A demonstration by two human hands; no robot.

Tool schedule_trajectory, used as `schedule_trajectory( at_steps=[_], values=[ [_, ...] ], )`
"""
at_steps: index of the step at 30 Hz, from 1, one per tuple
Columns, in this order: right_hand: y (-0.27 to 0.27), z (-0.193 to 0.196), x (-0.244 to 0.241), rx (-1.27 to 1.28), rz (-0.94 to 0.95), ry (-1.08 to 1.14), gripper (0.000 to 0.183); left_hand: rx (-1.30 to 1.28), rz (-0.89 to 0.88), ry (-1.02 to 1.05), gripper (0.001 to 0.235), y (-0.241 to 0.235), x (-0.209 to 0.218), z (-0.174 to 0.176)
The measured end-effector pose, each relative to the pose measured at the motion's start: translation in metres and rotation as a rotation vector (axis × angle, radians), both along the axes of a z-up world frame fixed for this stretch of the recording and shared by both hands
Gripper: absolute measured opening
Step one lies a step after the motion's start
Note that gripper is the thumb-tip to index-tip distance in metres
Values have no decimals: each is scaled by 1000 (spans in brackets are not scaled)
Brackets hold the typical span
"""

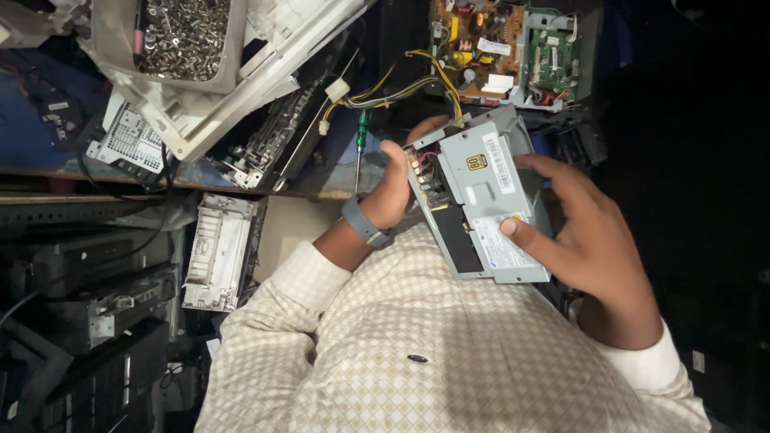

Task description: The person uses a green-handled screwdriver to remove screws from a computer power supply unit, then removes the unit from the case and places it on the workbench. The person continues to remove additional screws from the power supply and sets them aside.

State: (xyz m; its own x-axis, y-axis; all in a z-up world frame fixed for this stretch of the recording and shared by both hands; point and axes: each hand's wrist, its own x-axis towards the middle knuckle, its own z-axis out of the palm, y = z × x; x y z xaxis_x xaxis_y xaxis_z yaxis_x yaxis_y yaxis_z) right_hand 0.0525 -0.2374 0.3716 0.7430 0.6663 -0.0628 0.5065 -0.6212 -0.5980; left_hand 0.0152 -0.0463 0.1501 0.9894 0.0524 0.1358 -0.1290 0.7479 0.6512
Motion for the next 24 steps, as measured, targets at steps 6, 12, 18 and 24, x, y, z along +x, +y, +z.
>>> schedule_trajectory(
  at_steps=[6,12,18,24],
  values=[
    [-1,-1,0,24,-13,50,65,-73,-42,51,120,1,0,0],
    [-1,-6,-2,-3,-96,163,68,-87,-75,72,102,4,-4,13],
    [-3,-13,-1,30,-32,85,69,6,-49,54,91,9,-6,15],
    [-4,-16,2,32,22,44,70,33,-46,46,91,8,-6,15]
  ],
)
